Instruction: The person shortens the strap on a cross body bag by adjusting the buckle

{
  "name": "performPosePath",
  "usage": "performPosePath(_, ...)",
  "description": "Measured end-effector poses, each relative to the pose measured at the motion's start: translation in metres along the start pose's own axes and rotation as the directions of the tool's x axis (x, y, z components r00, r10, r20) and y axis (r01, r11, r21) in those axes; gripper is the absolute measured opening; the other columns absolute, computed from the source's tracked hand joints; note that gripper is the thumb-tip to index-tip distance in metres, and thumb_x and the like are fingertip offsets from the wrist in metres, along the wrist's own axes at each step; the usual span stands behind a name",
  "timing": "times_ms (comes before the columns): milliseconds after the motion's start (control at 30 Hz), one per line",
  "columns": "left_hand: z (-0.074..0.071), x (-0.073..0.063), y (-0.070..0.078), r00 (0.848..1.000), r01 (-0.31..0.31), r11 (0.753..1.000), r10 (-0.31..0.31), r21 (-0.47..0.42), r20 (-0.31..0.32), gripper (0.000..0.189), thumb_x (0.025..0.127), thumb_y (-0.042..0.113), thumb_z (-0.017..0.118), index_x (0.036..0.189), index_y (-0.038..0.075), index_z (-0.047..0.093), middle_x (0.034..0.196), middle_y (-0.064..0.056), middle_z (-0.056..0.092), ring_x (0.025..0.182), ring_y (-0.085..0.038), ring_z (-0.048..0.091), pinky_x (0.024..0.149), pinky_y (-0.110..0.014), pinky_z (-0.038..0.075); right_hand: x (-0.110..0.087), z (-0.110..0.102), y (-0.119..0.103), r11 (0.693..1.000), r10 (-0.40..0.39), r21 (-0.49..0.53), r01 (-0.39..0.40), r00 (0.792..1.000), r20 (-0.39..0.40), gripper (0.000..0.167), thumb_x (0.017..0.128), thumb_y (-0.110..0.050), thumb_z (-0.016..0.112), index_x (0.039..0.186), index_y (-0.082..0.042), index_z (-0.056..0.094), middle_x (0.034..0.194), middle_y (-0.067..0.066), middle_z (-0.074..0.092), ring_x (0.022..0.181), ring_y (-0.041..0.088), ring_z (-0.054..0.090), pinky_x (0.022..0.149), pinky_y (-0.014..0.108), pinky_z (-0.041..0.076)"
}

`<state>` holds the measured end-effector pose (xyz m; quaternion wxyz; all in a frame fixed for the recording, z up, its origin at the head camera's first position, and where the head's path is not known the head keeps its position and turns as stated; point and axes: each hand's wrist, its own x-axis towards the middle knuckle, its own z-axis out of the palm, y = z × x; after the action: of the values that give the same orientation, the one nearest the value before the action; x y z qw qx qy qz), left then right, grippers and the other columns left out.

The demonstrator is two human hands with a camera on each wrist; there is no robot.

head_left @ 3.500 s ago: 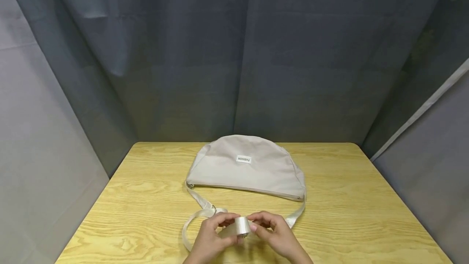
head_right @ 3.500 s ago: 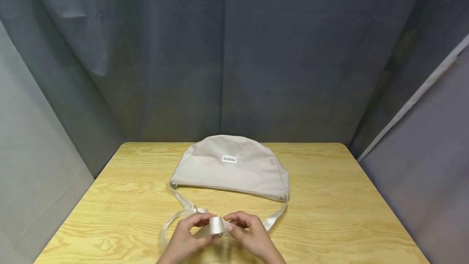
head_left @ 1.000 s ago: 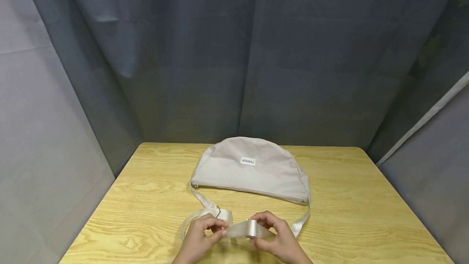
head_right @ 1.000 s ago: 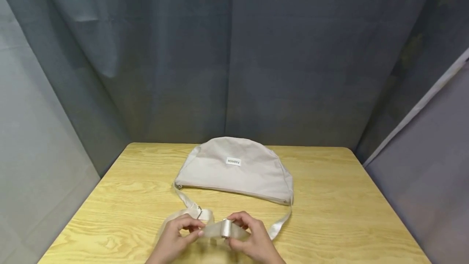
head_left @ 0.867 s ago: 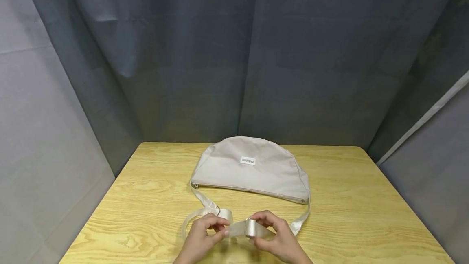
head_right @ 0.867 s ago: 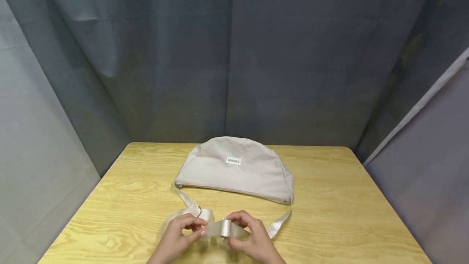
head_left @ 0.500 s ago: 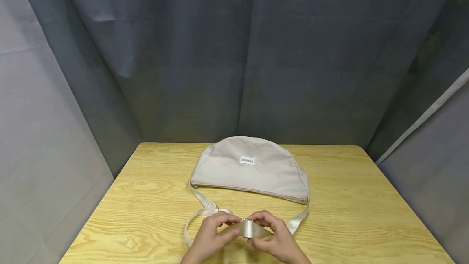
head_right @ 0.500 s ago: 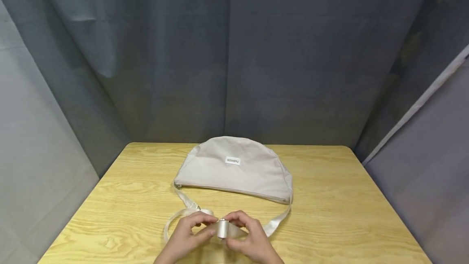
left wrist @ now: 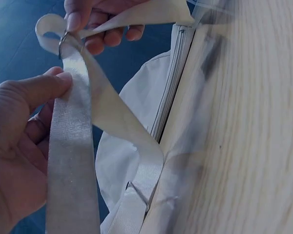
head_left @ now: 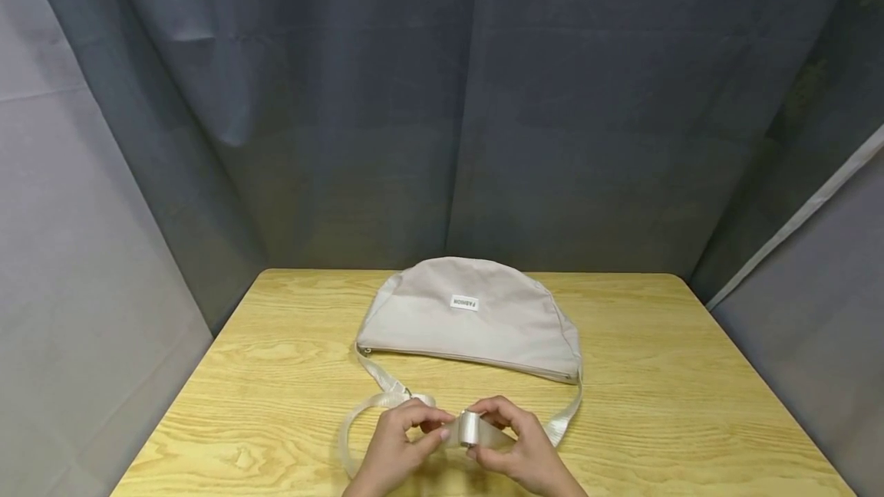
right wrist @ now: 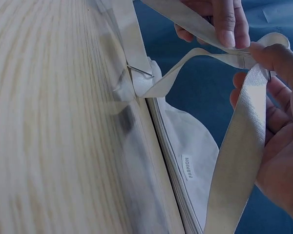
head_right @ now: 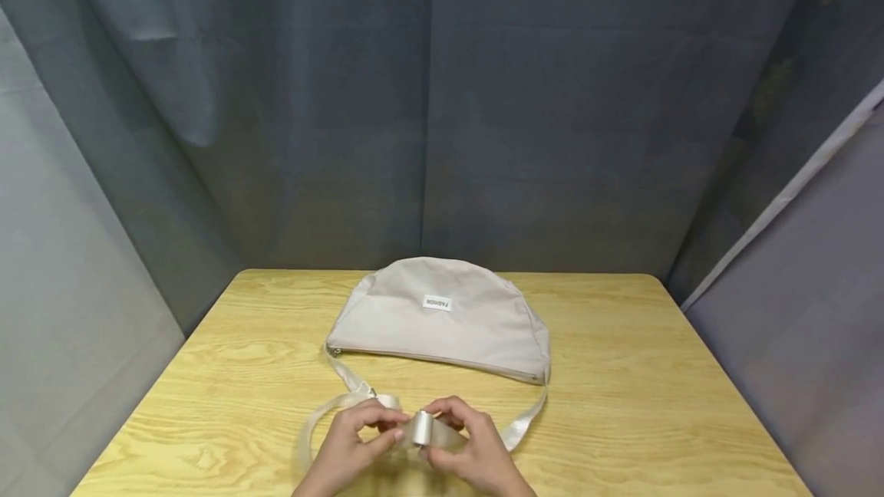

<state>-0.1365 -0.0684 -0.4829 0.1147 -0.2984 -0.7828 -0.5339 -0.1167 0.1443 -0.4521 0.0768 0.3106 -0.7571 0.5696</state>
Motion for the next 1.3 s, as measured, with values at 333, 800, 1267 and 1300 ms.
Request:
performPosePath(333,-0.013,-0.005,-0.004,0.999,0.04,0.999,-0.04,0.026,-0.008,0.012,0.079,0.016,0.073,0.092,0.015,0.072,0.079,0.011,0.061,0.071,-0.006,0.055,0.063,-0.029,0.049,-0.001,-0.002,0.002,1.0,-0.011,-0.028,0.01,1.0,-0.025,0.039,0.071,0.003,0.077,0.105,-0.003,0.059,0.083,0.002,0.066,0.072,0.022,0.06,0.067,0.032,0.048)
performPosePath(800,-0.032,-0.01,-0.008,0.99,0.142,0.987,-0.142,0.072,-0.008,0.012,0.08,0.013,0.073,0.09,0.019,0.073,0.079,0.013,0.061,0.071,-0.007,0.054,0.062,-0.027,0.048,-0.001,-0.005,0.004,0.998,0.023,-0.053,-0.025,0.999,-0.047,0.041,0.069,0.004,0.078,0.105,-0.003,0.06,0.071,0.003,0.059,0.062,0.017,0.054,0.059,0.028,0.047)
performPosePath(1267,-0.021,-0.009,-0.003,0.991,0.13,0.989,-0.132,0.065,0.016,0.022,0.079,0.014,0.074,0.101,0.013,0.069,0.087,0.008,0.064,0.078,-0.012,0.058,0.072,-0.035,0.047,-0.002,-0.003,0.005,1.0,0.001,-0.029,-0.001,1.0,-0.025,0.04,0.07,0.005,0.077,0.106,-0.002,0.06,0.073,0.005,0.061,0.065,0.016,0.056,0.061,0.029,0.046)
performPosePath(1300,-0.019,-0.009,-0.002,0.992,0.121,0.991,-0.122,0.062,0.014,0.023,0.079,0.015,0.075,0.101,0.014,0.069,0.09,0.008,0.064,0.08,-0.013,0.058,0.072,-0.035,0.047,-0.002,-0.002,0.005,1.0,-0.002,-0.029,0.001,1.0,-0.022,0.04,0.07,0.005,0.077,0.106,-0.002,0.06,0.074,0.004,0.061,0.065,0.016,0.056,0.061,0.029,0.046)
